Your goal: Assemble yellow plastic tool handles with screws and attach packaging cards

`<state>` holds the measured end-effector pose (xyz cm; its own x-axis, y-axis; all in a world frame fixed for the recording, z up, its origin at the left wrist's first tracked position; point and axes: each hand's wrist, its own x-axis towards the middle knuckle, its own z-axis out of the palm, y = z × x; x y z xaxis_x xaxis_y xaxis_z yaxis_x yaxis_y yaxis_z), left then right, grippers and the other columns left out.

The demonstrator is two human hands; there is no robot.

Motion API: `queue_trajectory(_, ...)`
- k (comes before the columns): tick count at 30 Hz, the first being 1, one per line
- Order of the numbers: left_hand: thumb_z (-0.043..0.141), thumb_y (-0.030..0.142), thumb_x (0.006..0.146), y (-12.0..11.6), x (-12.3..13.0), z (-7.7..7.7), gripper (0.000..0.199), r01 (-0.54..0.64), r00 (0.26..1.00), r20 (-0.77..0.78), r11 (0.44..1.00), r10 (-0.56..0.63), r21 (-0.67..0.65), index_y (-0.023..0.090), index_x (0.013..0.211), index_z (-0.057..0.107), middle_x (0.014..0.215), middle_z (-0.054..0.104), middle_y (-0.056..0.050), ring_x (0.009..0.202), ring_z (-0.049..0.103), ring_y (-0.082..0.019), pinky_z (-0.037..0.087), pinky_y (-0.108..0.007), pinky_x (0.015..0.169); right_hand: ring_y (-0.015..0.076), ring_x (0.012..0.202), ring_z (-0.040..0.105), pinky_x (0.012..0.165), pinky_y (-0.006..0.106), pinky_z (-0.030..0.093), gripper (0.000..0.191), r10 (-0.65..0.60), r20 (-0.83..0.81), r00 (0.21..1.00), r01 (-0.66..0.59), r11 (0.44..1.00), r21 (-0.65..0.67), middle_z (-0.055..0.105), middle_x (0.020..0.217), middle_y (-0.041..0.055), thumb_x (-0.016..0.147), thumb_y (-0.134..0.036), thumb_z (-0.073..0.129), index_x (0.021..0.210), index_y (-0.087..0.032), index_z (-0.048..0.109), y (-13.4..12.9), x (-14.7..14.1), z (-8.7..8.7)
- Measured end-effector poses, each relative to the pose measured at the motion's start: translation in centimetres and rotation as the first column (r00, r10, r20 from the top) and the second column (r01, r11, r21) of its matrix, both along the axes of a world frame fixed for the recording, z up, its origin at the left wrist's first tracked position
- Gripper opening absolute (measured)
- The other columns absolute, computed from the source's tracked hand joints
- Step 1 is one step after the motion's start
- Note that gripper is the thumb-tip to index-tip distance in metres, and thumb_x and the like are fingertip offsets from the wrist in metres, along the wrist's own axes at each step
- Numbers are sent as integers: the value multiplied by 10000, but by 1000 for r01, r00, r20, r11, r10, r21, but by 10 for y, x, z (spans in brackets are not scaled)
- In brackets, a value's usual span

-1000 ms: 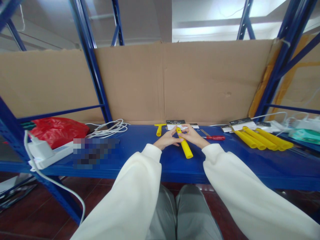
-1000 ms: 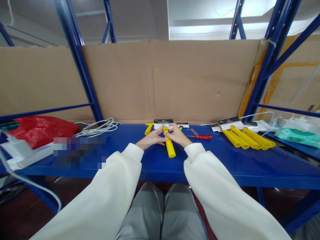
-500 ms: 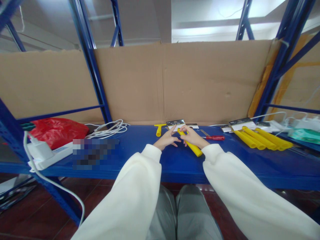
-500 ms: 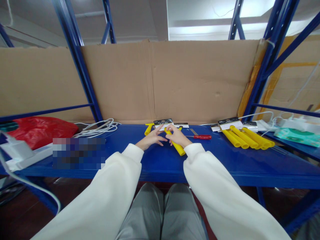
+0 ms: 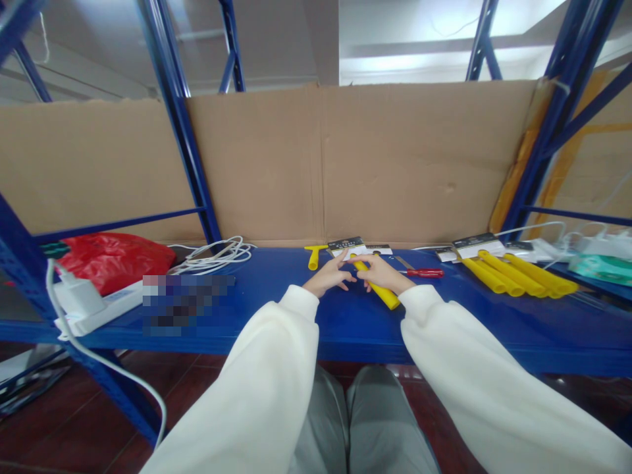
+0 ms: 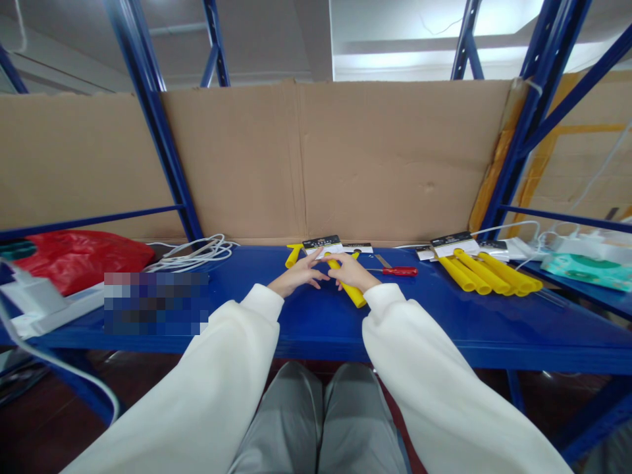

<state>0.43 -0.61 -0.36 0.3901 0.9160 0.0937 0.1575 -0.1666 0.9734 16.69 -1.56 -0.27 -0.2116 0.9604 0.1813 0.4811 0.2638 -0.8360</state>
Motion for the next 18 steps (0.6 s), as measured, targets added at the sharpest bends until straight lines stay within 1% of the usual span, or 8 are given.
queue_trajectory(3, 723, -59, 693, 0, 0, 0, 1071, 10, 999, 31, 1000, -10, 0, 381, 1576, 308, 1622, 345, -162, 860, 727, -161, 556, -169, 507, 92, 411, 568, 415, 173, 494, 589, -6, 7, 1000, 6, 1000, -2, 610, 555, -53, 783, -35, 531, 1343, -178, 645, -3, -2, 3)
queue_trajectory(6, 718, -52, 695, -1, -1, 0, 1057, 22, 997, 80, 1000, -22, 11, 388, 1570, 318, 1606, 378, -137, 925, 719, -173, 568, -167, 525, 93, 404, 560, 413, 172, 491, 599, -27, -8, 1000, 27, 1000, 11, 592, 522, -62, 785, -18, 527, 1352, -168, 644, -5, -4, 5)
queue_trajectory(8, 721, -34, 697, -1, -1, 1, 1052, 14, 994, 105, 1000, -17, 28, 391, 1571, 317, 1607, 381, -126, 995, 711, -199, 565, -162, 524, 95, 396, 555, 406, 172, 486, 596, -59, -29, 998, 60, 998, 22, 576, 499, -68, 788, -12, 529, 1355, -158, 642, -6, -4, 7)
queue_trajectory(11, 726, 13, 717, -2, -3, 3, 1021, -2, 994, 108, 999, -2, 38, 394, 1572, 319, 1633, 340, -129, 1068, 700, -236, 556, -155, 530, 102, 392, 553, 413, 180, 489, 570, -140, -72, 988, 143, 989, 34, 559, 471, -71, 803, -23, 539, 1349, -149, 645, -4, 2, 9)
queue_trajectory(13, 712, 28, 733, -2, -4, 4, 995, -10, 996, 94, 999, 7, 34, 382, 1576, 320, 1644, 314, -147, 1051, 710, -233, 546, -151, 534, 106, 397, 556, 431, 189, 499, 545, -217, -100, 971, 222, 974, 42, 559, 466, -67, 816, -37, 551, 1341, -144, 649, -1, 13, 14)
queue_trajectory(15, 694, 24, 739, -2, -4, 5, 983, -13, 997, 82, 999, 10, 35, 375, 1577, 320, 1640, 321, -155, 996, 724, -207, 536, -147, 533, 110, 405, 559, 456, 202, 515, 516, -310, -106, 945, 318, 946, 60, 564, 470, -59, 830, -53, 566, 1334, -126, 649, 2, 30, 22)
queue_trajectory(18, 684, 14, 736, -2, -4, 5, 978, -11, 998, 70, 999, 8, 50, 373, 1574, 331, 1629, 346, -152, 919, 732, -171, 535, -150, 537, 124, 417, 564, 475, 223, 519, 494, -472, -50, 880, 475, 874, 101, 546, 475, -55, 845, -78, 591, 1337, -103, 642, 3, 66, 42)
